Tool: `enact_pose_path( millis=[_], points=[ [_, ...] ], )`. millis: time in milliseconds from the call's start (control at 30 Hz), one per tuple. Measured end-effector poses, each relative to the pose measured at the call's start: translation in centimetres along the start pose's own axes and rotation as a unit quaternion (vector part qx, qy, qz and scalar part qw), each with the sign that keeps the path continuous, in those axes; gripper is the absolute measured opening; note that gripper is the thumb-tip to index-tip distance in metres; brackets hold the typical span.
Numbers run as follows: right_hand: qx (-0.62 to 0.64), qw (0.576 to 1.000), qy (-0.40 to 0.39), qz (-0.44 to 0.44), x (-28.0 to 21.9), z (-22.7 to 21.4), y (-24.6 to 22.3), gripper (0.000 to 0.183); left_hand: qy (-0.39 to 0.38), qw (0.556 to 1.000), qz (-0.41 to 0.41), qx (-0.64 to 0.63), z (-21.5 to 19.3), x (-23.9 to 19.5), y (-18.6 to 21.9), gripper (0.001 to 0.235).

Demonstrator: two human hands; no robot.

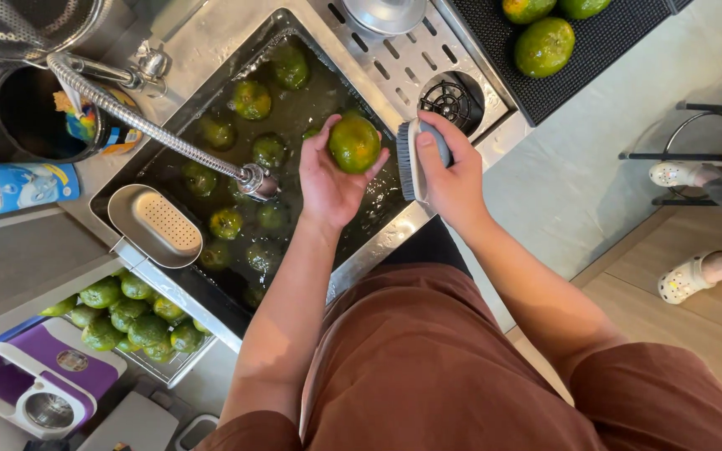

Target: The person washes green fruits in a sink filled with water, using a blue scrubbing tool to clean the surface of each fruit. After scrubbing, the person places the cleaned fruits onto a black mat next to the sink.

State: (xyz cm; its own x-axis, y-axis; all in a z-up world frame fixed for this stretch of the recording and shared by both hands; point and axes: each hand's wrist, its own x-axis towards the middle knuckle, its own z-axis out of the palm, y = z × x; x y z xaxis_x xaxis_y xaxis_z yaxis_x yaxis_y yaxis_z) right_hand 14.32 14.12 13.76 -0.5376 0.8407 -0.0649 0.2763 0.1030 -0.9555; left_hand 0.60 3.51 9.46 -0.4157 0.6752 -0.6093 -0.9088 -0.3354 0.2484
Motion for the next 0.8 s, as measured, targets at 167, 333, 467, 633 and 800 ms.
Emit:
enact_pose_path(
  millis=[167, 333, 467, 633, 800],
  points=[
    [0.001, 1.000, -0.002, -0.002, -0.6, 0.2, -1.4, 0.026, 0.010, 0.999, 0.022, 0.045, 0.6, 0.0, -0.5, 0.053],
    [-0.018, 0.999, -0.013, -0.041, -1.0, 0.7, -1.7, 0.028, 0.040, 0.989, 0.097, 0.100, 1.2, -0.1, -0.8, 0.045],
    [-0.059, 0.995, -0.007, -0.080, -1.2, 0.4, -2.5, 0.031, 0.062, 0.982, 0.143, 0.105, 1.9, -1.4, -0.6, 0.040],
    [-0.038, 0.996, -0.021, -0.080, -1.0, 0.2, -3.0, 0.031, -0.108, 0.986, 0.117, 0.056, 0.8, -2.1, -0.3, 0.053],
    [-0.032, 0.996, -0.020, -0.084, -0.7, 0.1, -1.7, 0.031, -0.152, 0.980, 0.120, 0.046, -0.2, -2.0, -0.2, 0.056]
  ],
)
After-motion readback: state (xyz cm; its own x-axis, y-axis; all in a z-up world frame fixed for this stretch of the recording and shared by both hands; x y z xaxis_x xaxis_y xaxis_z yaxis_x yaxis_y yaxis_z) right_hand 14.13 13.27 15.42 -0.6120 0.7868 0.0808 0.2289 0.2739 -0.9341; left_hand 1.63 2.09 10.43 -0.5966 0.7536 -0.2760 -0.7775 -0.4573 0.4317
